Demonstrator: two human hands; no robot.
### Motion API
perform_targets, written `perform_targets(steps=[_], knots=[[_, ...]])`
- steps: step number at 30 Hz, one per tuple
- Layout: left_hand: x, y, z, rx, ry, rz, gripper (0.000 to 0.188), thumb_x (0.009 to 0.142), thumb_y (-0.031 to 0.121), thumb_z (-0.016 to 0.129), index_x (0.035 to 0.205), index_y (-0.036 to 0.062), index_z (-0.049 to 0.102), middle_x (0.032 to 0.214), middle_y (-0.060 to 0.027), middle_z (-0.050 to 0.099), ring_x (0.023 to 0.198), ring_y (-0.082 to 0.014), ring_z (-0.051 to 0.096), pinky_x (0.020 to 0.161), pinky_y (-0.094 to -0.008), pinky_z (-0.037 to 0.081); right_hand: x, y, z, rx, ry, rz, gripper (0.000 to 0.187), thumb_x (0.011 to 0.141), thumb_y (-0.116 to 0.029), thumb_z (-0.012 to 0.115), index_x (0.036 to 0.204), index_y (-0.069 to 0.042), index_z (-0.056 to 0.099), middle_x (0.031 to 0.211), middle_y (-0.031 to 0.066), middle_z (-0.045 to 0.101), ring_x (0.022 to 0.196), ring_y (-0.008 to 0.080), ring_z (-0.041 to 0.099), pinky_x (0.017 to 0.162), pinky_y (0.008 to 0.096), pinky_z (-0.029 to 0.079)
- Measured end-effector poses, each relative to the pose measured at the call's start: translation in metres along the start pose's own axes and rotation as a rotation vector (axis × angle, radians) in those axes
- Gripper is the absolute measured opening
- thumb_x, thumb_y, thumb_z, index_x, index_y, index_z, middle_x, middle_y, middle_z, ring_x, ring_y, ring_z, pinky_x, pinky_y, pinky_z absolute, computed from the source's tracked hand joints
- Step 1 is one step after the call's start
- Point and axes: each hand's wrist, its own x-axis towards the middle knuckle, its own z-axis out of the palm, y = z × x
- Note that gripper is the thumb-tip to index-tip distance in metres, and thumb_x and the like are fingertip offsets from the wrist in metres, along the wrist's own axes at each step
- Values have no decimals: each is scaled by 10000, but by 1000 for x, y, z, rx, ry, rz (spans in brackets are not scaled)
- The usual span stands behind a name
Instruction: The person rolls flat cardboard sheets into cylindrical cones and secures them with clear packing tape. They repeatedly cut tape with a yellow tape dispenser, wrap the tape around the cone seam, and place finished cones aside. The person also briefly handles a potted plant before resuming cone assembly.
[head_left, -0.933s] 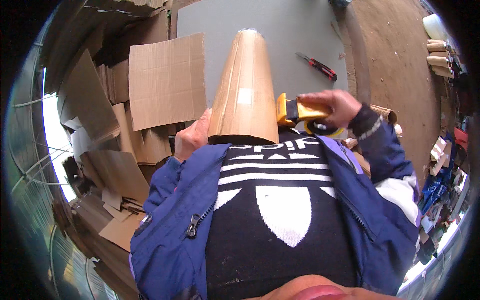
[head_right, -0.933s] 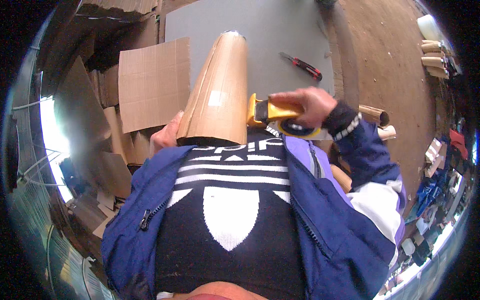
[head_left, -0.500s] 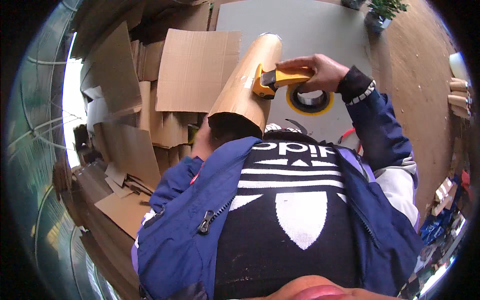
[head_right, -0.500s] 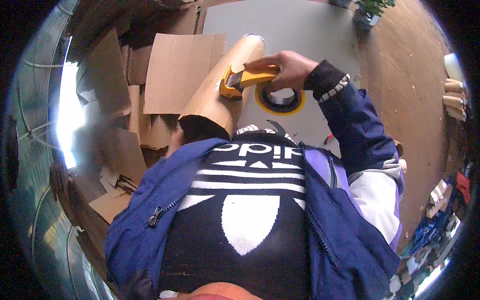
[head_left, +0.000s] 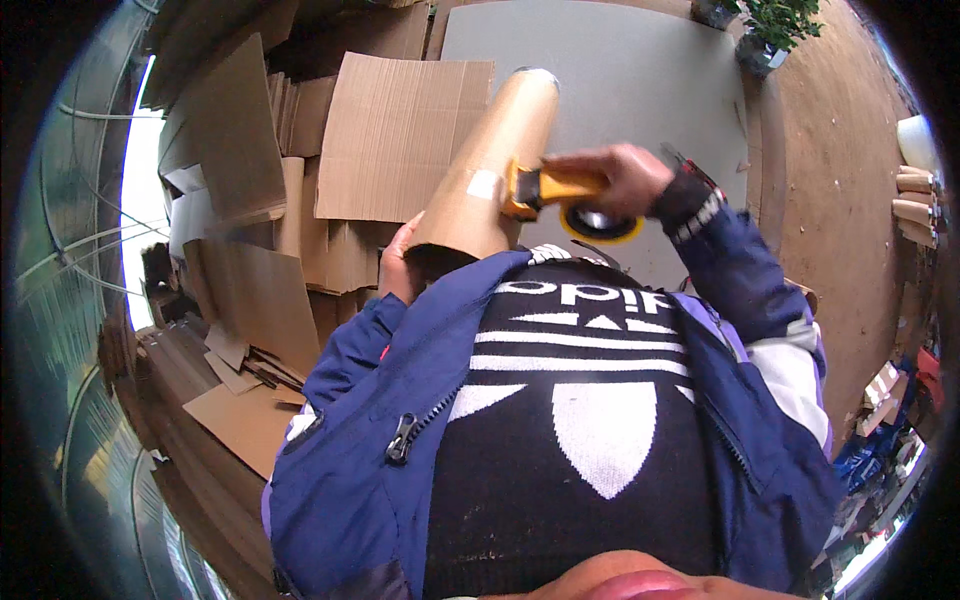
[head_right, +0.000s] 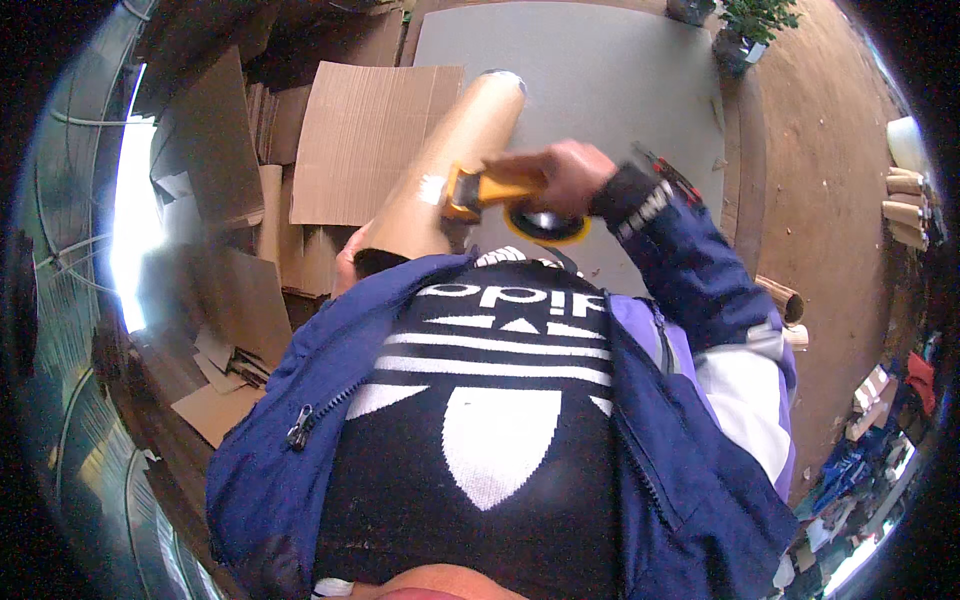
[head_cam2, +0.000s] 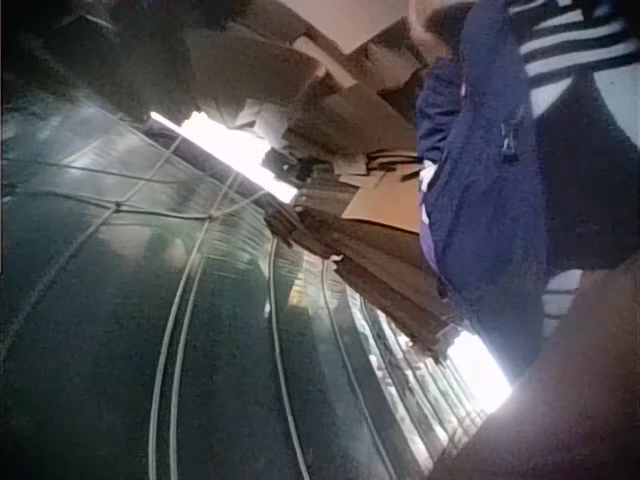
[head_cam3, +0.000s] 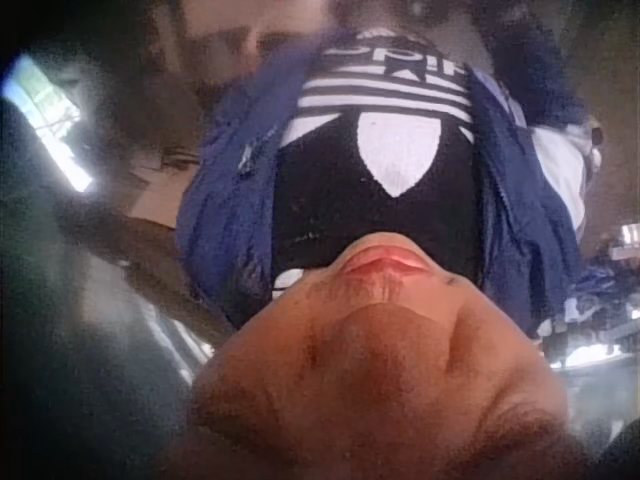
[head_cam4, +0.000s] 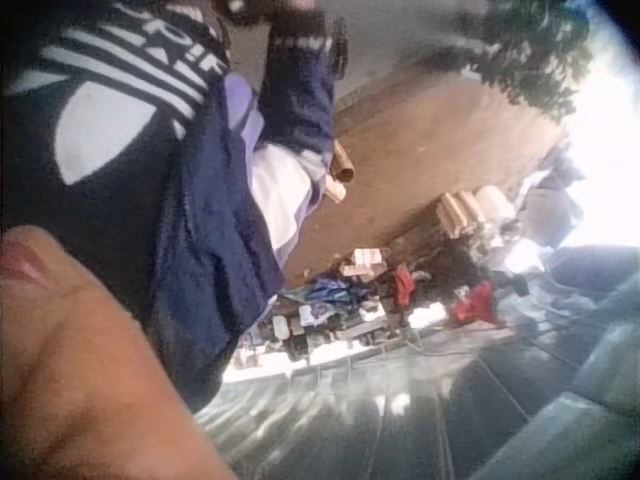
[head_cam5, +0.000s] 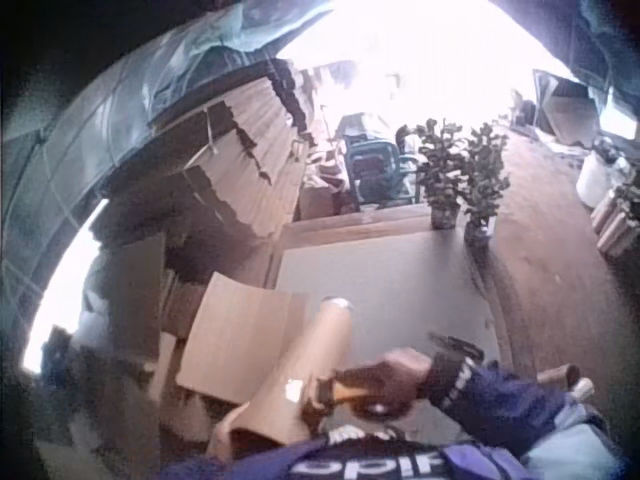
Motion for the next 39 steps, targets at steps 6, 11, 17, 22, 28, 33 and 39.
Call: perform_targets(steps=[6, 11, 17, 22, 28, 33, 39], knots=[[-13, 2, 14, 597, -101, 135, 545, 935, 126, 612, 1445, 49, 438, 1387, -195, 549, 1261, -306, 557, 1036, -383, 455, 69, -22, -27, -221, -136, -39, 645, 733, -229, 804, 1348, -207, 610, 1229, 93, 684, 1011, 230, 697, 929, 334, 555], [-25, 42, 26, 1160, -62, 259, 660, 822, -110, 468, 1441, 120, 473, 1331, -208, 585, 1221, -323, 591, 997, -362, 497, 41, -37, -20, -286, -218, -18, 624, 768, -152, 773, 1361, -218, 591, 1123, 119, 712, 902, 263, 720, 848, 385, 591], [-30, 25, 40, 975, 6, 226, 733, 767, -169, 385, 1432, 121, 488, 1315, -204, 594, 1223, -325, 585, 1008, -364, 492, 2, -19, -19, -460, -273, 39, 545, 787, -190, 745, 1317, -214, 620, 1060, 119, 727, 878, 280, 724, 786, 386, 596], [-32, 35, 48, 1149, -43, 277, 680, 813, -109, 459, 1453, 120, 459, 1235, -232, 631, 1132, -350, 638, 941, -384, 531, 35, -30, -18, -710, -275, -180, 484, 745, -138, 742, 1226, -155, 693, 1015, 109, 739, 940, 260, 706, 817, 359, 569], [-21, 44, 59, 1234, -60, 382, 632, 845, -64, 450, 1449, 122, 462, 1200, -232, 639, 1064, -401, 642, 899, -420, 541, 55, 10, -40, -183, -602, 369, 691, 753, -122, 758, 1412, -162, 553, 1228, 92, 677, 1031, 199, 645, 915, 335, 537], [-21, 47, 68, 1323, -43, 395, 662, 828, -68, 456, 1462, 124, 444, 1198, -243, 635, 1064, -410, 635, 898, -423, 537, -19, 63, -5, 240, -149, 236, 678, 736, -36, 749, 1381, -158, 579, 1323, 82, 633, 1165, 235, 630, 1073, 359, 456], [-15, 55, 81, 1425, -63, 270, 710, 792, -43, 487, 1475, 145, 430, 1098, -245, 664, 979, -413, 657, 854, -445, 539, -28, 28, -25, -187, -194, 104, 619, 749, -56, 752, 1344, -158, 613, 1297, 95, 648, 1134, 254, 647, 1007, 363, 509]])
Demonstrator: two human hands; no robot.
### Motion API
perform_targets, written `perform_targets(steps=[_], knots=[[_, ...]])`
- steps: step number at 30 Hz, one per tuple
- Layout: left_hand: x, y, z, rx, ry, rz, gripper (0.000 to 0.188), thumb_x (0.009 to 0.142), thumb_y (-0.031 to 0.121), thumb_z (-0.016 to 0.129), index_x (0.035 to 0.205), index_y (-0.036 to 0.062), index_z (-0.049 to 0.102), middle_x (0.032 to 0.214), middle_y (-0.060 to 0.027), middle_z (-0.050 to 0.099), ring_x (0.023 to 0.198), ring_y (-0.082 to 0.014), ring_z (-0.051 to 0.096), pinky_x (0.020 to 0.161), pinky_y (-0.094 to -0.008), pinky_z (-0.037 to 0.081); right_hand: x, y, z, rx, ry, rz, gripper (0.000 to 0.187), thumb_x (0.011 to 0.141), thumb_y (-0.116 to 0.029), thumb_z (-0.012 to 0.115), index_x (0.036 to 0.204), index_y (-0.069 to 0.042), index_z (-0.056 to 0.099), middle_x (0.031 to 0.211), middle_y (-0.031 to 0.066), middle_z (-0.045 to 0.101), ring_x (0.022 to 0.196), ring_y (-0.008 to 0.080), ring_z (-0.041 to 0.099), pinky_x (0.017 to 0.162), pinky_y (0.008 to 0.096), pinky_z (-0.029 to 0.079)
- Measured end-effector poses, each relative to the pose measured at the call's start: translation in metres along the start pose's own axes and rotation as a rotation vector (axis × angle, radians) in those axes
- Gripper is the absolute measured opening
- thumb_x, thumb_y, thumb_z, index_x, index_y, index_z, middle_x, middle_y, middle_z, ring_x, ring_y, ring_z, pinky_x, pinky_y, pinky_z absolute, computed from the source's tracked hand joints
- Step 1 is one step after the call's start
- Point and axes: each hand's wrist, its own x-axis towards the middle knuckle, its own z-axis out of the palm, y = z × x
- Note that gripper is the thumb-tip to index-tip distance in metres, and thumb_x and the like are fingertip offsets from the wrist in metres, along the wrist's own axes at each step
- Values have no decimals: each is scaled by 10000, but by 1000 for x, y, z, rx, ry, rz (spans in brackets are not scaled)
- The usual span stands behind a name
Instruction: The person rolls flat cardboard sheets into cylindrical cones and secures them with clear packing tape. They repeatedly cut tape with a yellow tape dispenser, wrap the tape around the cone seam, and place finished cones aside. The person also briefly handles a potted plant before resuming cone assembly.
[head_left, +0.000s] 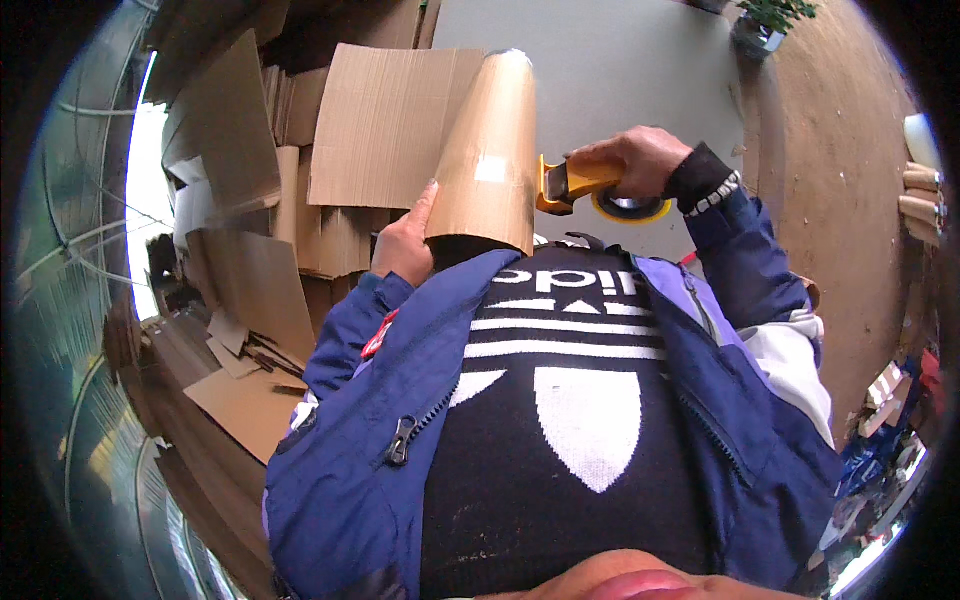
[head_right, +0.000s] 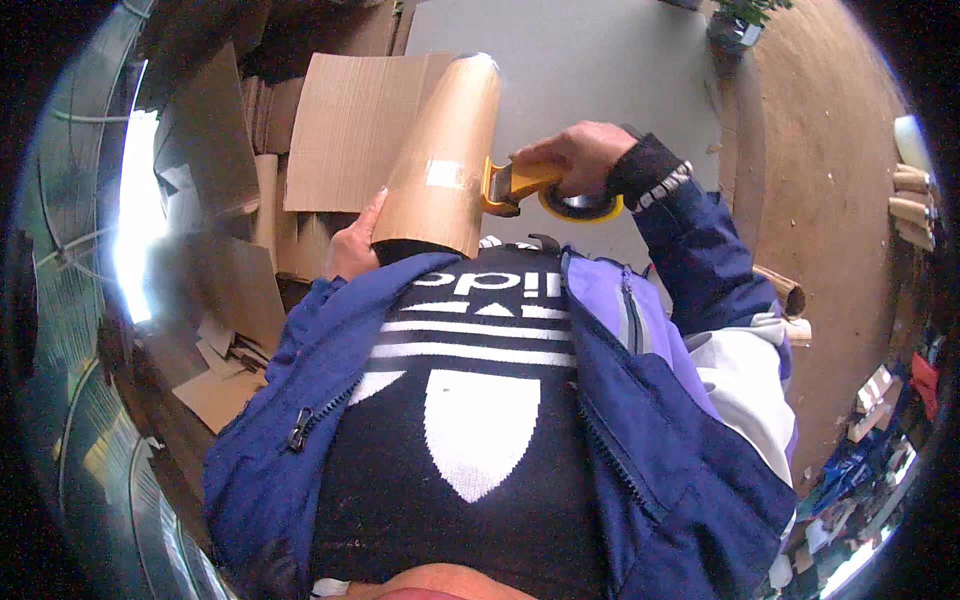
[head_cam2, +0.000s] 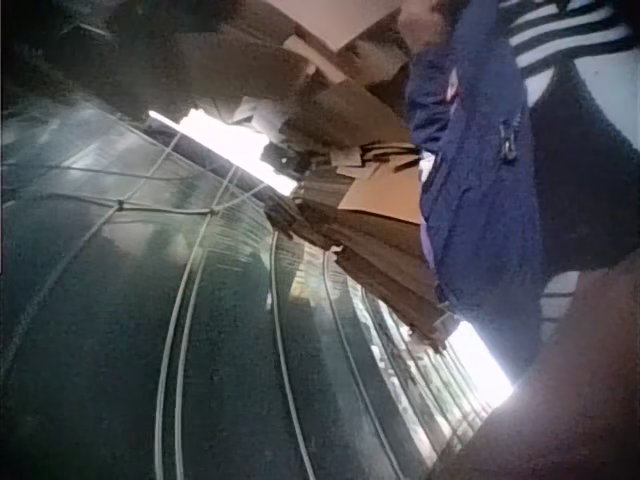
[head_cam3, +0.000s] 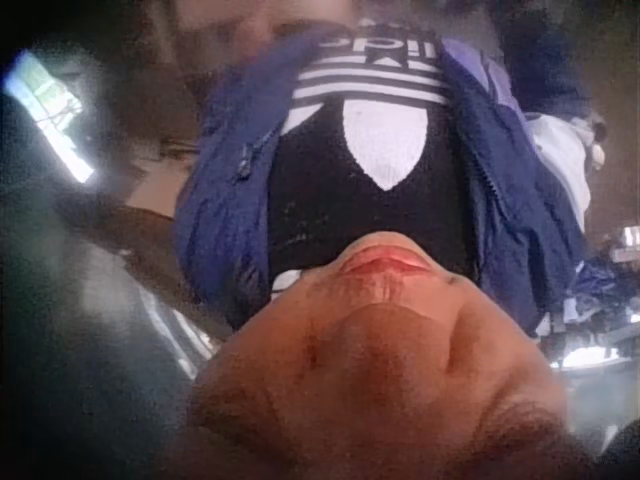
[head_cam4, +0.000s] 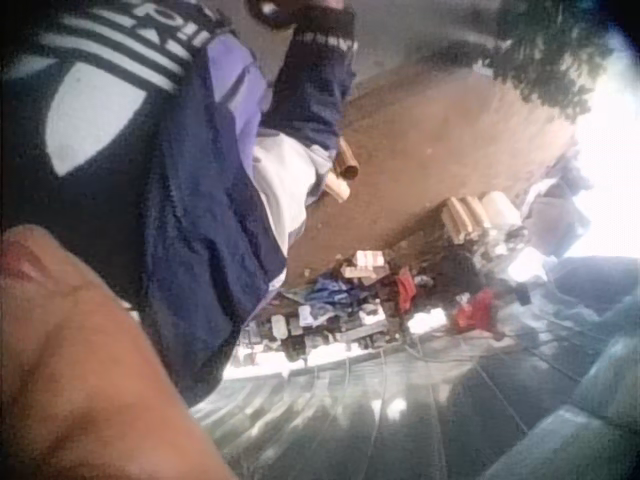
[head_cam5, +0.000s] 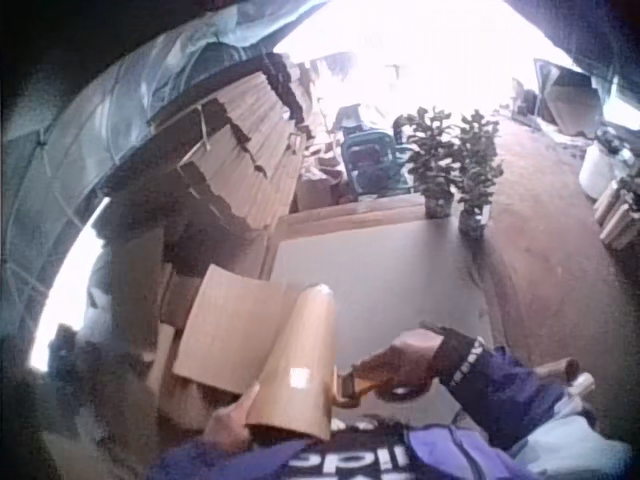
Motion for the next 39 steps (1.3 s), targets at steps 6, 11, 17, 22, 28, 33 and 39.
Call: perform_targets(steps=[6, 11, 17, 22, 28, 33, 39], knots=[[3, 15, 16, 119, 32, 105, 741, 764, -48, 470, 1476, 157, 432, 1041, -240, 674, 932, -408, 667, 823, -463, 547, 42, -20, -3, -480, -61, -95, 548, 737, -146, 741, 1279, -150, 659, 1172, 114, 698, 1014, 240, 676, 897, 356, 544], [2, 16, 13, 85, 96, 154, 708, 782, -43, 472, 1464, 146, 445, 1086, -245, 667, 959, -411, 662, 839, -459, 545, 67, 19, -17, 110, -399, 146, 721, 699, -90, 809, 1380, -134, 578, 1266, 94, 658, 1129, 243, 618, 1000, 377, 498], [-5, 14, 17, 37, 61, 53, 661, 819, -46, 450, 1456, 128, 448, 1128, -252, 656, 1006, -419, 651, 869, -446, 541, 4, 37, 4, -30, 45, -47, 632, 731, -75, 765, 1334, -200, 627, 1213, 73, 696, 1017, 258, 689, 948, 360, 538], [1, 15, 17, 89, 67, 105, 705, 788, -51, 479, 1468, 130, 431, 1085, -243, 665, 958, -417, 662, 834, -455, 544, -1, 12, -20, -209, -23, -137, 583, 725, -76, 733, 1290, -200, 662, 1175, 85, 710, 959, 274, 702, 882, 363, 567], [-1, 24, 19, 117, 64, 125, 731, 767, -44, 496, 1470, 145, 432, 1049, -223, 676, 901, -405, 671, 789, -467, 551, 30, -32, -14, -500, -174, -11, 515, 717, -102, 717, 1227, -179, 702, 1071, 95, 732, 920, 283, 701, 836, 366, 569], [1, 20, 19, 160, 87, 167, 748, 758, -44, 497, 1476, 152, 424, 1055, -227, 674, 901, -407, 669, 789, -469, 549, 58, -5, -5, -103, -291, 31, 597, 685, -150, 769, 1273, -160, 671, 1121, 103, 724, 963, 185, 691, 863, 359, 550], [-3, 16, 19, 6, 96, 23, 733, 780, -52, 486, 1481, 149, 410, 1090, -254, 659, 946, -429, 655, 801, -475, 538, 25, 14, 38, -714, -316, 101, 317, 761, -314, 705, 1051, -199, 757, 947, 84, 741, 895, 293, 704, 790, 403, 555]])
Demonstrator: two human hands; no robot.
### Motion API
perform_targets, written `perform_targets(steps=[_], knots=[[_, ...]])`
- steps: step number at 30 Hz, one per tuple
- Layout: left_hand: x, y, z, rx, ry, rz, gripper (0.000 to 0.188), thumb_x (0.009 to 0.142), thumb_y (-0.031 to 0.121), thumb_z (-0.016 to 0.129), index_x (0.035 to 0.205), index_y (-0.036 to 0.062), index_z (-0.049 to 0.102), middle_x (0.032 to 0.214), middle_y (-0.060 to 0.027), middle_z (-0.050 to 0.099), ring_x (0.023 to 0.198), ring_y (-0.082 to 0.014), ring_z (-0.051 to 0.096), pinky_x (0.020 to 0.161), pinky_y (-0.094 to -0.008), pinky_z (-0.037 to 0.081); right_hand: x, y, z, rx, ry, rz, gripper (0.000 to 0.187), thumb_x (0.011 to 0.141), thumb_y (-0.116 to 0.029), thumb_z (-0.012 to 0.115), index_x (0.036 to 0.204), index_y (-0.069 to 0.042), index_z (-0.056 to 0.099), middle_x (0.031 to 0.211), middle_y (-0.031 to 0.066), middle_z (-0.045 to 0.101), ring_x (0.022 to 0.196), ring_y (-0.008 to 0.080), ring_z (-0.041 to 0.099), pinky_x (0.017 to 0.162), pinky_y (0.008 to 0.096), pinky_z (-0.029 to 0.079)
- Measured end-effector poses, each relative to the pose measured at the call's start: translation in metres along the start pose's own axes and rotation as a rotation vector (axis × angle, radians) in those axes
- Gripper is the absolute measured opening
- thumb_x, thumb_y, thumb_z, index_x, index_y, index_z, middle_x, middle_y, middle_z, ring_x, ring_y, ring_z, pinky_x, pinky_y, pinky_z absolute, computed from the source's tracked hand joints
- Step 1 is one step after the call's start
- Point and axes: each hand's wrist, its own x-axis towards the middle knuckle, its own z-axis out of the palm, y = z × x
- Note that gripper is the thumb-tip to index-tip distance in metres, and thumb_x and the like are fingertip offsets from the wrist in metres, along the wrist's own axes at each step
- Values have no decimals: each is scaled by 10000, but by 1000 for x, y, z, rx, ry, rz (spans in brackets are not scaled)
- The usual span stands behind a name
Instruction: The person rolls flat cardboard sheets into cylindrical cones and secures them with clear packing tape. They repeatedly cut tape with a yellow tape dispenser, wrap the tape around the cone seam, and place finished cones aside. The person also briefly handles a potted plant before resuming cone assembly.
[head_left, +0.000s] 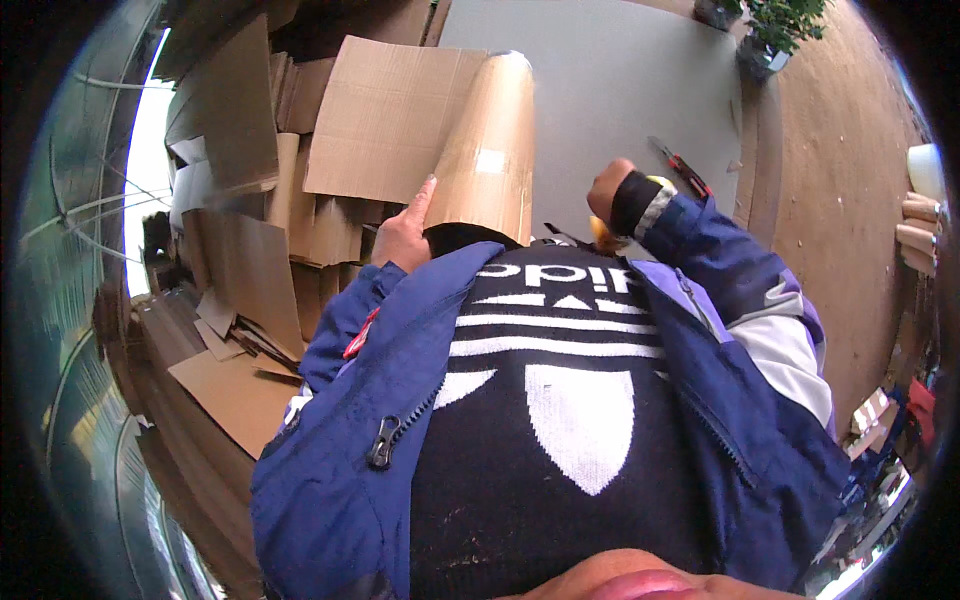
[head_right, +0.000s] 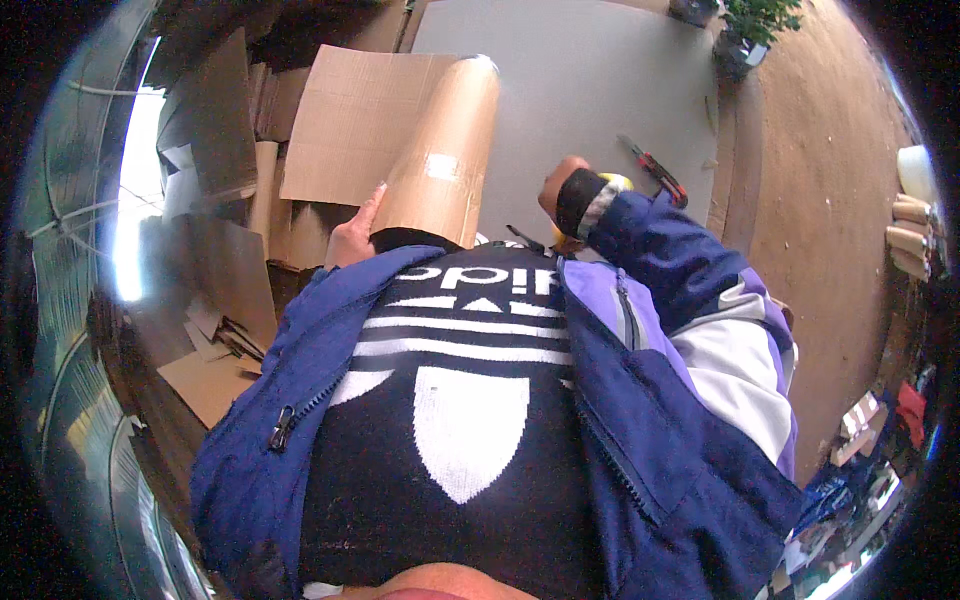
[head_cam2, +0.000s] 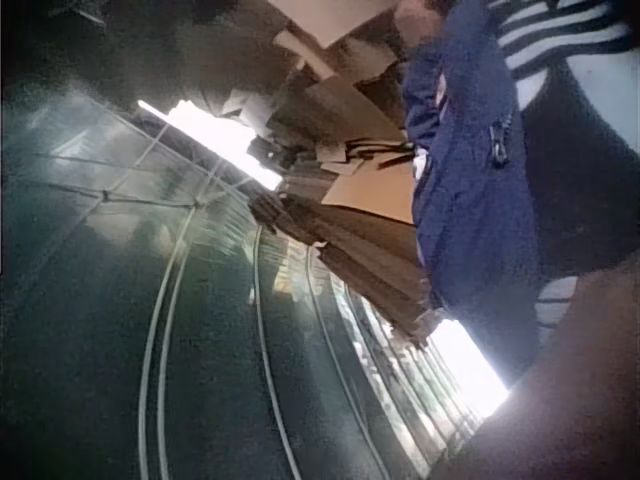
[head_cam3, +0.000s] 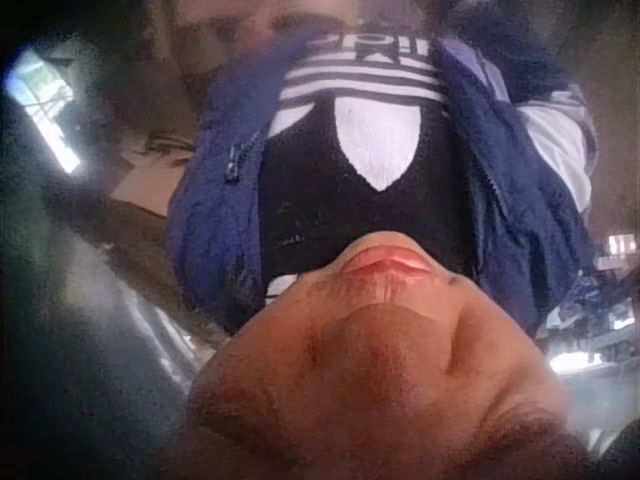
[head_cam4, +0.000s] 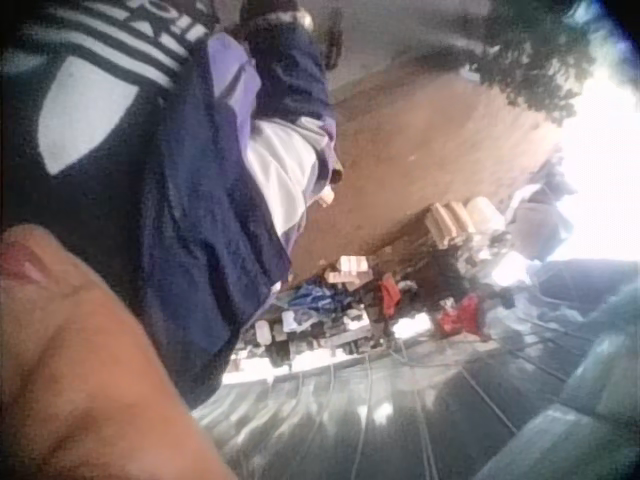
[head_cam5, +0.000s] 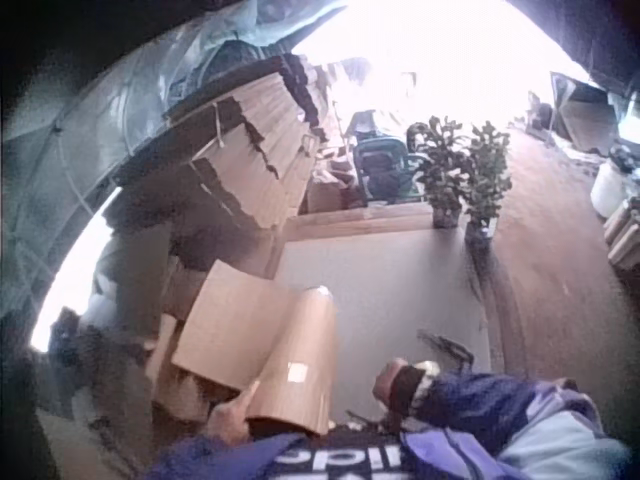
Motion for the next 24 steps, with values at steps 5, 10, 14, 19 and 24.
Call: perform_targets(steps=[5, 10, 14, 19, 24], knots=[[-5, 0, 4, -190, -6, -64, 665, 853, 99, 632, 1479, 132, 411, 1145, -288, 638, 1072, -392, 649, 855, -401, 542, -16, 33, -16, 595, 551, 65, 470, 804, -235, 715, 1267, -195, 652, 1080, 146, 711, 976, 308, 692, 877, 400, 546], [-5, -7, 7, -304, 17, -76, 623, 884, 158, 658, 1462, 93, 433, 1190, -263, 644, 1112, -329, 661, 897, -367, 535, 37, -20, 12, 1776, 1018, -42, 769, 806, 21, 723, 1489, -118, 400, 1435, 107, 510, 1325, 215, 478, 1116, 336, 387], [3, -17, 10, -669, 65, -103, 894, 671, 177, 911, 1410, 3, 441, 1307, -189, 592, 1177, -274, 608, 1005, -408, 505, 70, -10, 85, 2109, 1240, -69, 713, 799, 50, 681, 1450, -109, 438, 1313, 86, 583, 1223, 210, 549, 1052, 345, 431], [-13, -36, 20, -489, 159, -33, 889, 757, 163, 817, 1476, 60, 303, 1318, -239, 506, 1146, -333, 610, 935, -423, 570, 35, 109, 243, 2185, 1637, 542, 426, 841, 10, 614, 1265, -21, 575, 1020, 76, 674, 874, 170, 649, 783, 316, 539], [-10, -65, 29, -357, -68, -101, 608, 845, 83, 676, 1407, 61, 444, 1277, -178, 590, 1115, -280, 631, 954, -368, 530, -34, 182, 429, 1607, 1008, 1416, 382, 785, -348, 779, 1000, -36, 725, 820, 60, 717, 709, 183, 649, 704, 346, 504]])
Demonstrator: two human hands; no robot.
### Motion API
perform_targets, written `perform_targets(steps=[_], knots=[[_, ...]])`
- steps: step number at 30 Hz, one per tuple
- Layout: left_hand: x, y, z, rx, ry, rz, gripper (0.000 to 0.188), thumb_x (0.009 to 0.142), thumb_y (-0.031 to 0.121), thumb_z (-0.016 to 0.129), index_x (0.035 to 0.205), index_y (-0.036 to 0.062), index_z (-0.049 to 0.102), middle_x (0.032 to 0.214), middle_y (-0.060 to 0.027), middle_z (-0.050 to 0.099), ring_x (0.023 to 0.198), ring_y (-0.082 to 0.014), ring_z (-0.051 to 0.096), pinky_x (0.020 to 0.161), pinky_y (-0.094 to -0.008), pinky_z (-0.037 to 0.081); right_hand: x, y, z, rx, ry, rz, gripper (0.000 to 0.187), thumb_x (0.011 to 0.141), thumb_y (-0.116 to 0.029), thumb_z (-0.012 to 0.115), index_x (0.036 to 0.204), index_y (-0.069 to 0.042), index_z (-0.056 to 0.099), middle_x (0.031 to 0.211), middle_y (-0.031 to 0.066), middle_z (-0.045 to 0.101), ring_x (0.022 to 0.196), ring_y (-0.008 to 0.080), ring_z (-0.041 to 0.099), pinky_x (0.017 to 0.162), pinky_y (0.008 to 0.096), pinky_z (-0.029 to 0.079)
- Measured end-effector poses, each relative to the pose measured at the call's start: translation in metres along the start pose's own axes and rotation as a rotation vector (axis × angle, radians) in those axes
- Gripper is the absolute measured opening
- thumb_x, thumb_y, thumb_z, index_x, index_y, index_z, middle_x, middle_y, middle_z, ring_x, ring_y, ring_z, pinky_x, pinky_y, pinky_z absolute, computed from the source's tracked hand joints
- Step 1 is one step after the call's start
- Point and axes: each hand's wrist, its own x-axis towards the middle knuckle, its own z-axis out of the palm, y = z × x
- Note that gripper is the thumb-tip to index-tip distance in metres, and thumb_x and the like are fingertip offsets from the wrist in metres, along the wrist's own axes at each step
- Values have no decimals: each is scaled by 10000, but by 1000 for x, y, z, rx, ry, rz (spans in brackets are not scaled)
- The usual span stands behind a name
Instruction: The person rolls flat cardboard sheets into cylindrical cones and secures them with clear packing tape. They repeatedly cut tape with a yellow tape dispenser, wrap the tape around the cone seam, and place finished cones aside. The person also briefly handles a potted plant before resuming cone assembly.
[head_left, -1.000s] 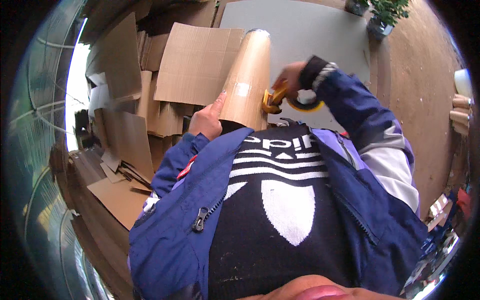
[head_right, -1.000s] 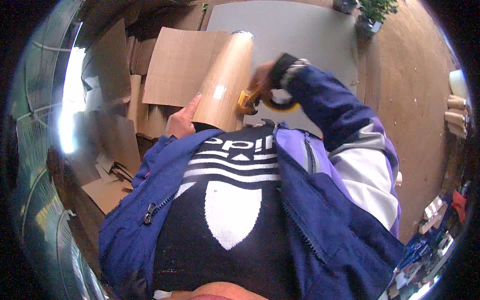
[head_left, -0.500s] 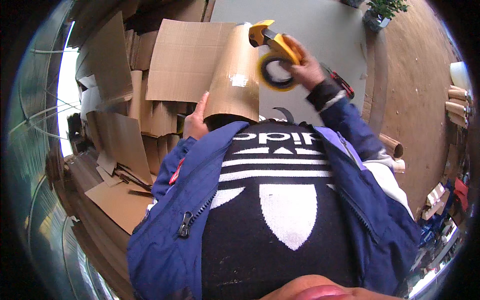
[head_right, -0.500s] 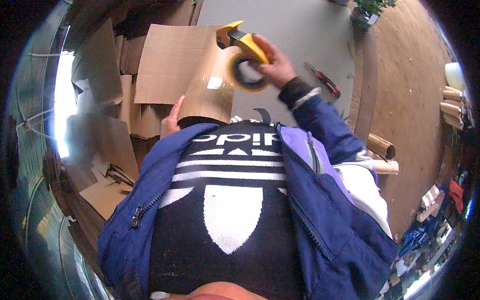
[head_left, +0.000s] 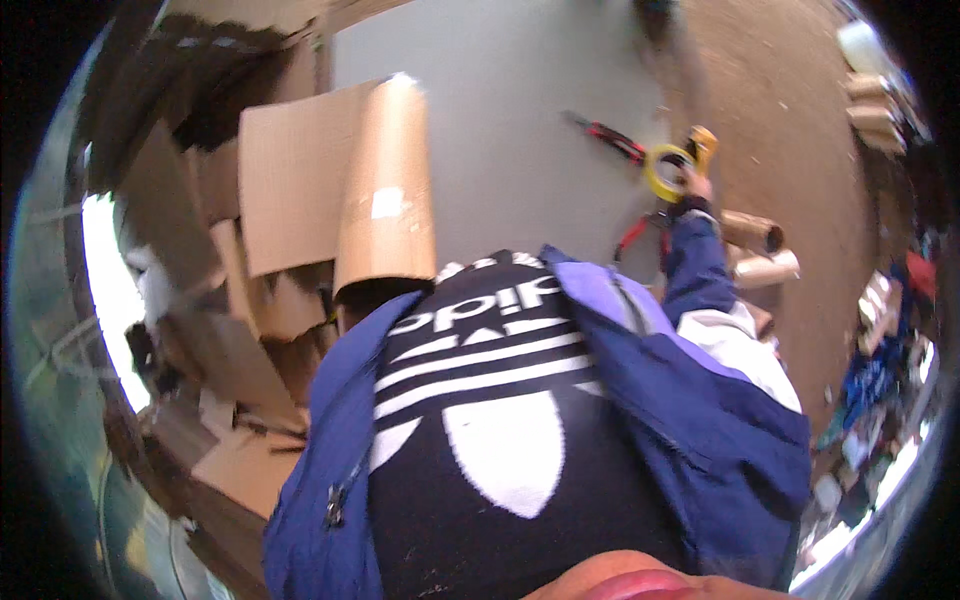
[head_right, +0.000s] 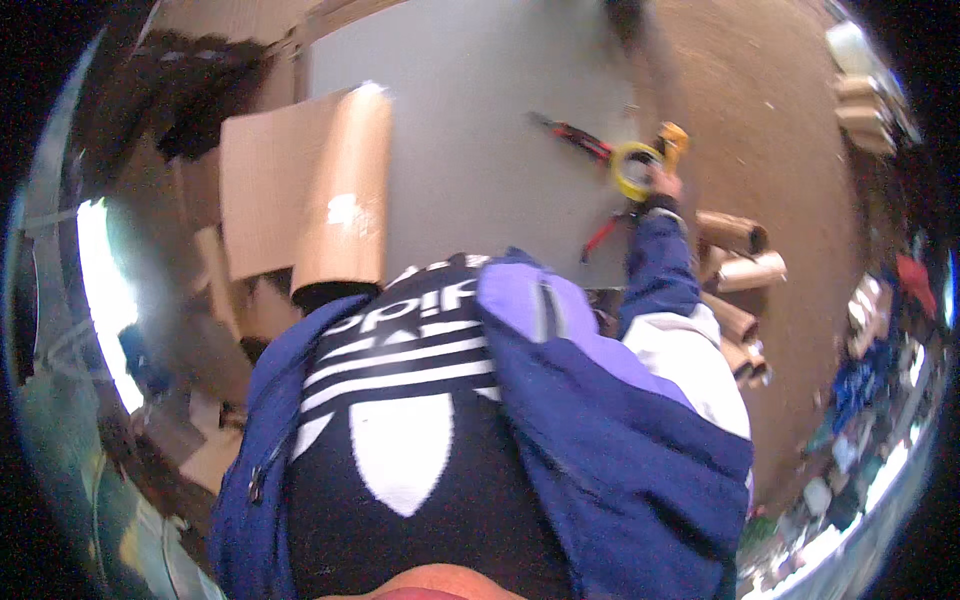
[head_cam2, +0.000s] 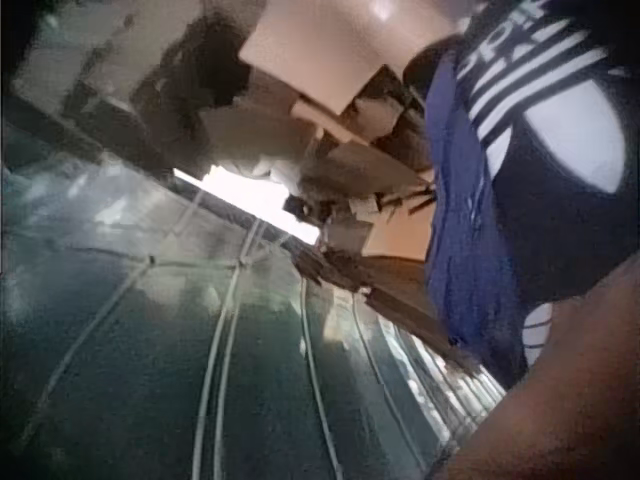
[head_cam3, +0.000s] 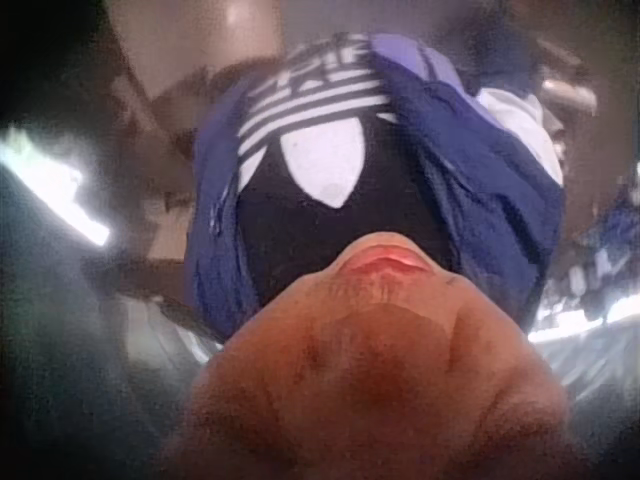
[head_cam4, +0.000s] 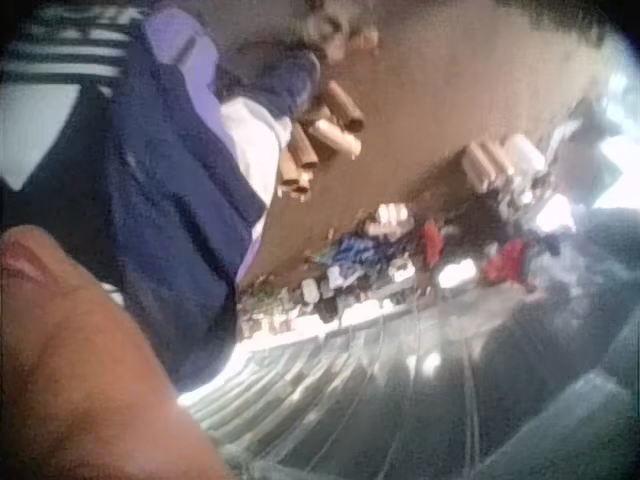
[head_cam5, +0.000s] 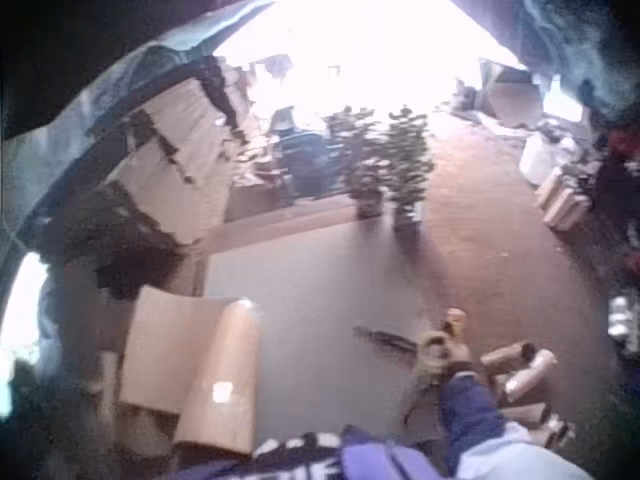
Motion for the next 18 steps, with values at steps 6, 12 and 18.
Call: perform_targets(steps=[6, 12, 18], knots=[[21, 21, -17, -144, 106, 27, 438, 932, -6, 529, 1361, 67, 570, 1249, -120, 670, 1070, -225, 659, 979, -312, 485, 15, 14, -18, -477, 457, -178, 554, 724, -368, 821, 1203, -127, 681, 993, 125, 714, 922, 268, 680, 866, 383, 533], [40, -13, -49, -818, 214, -163, 461, 974, 98, 544, 1433, 120, 513, 1322, -108, 618, 1201, -205, 583, 1046, -338, 447, -65, -94, 46, -646, 161, -573, 577, 733, -429, 760, 1249, -198, 647, 1163, 203, 632, 1148, 369, 577, 995, 455, 466], [1, -139, 12, -850, 210, -422, 391, 1030, 214, 432, 1361, 50, 561, 1332, -94, 606, 1212, -205, 574, 1050, -367, 449, -127, -211, 186, -607, -430, -917, 560, 779, -422, 734, 1270, -174, 630, 1229, 207, 600, 1182, 364, 550, 1030, 437, 451]])
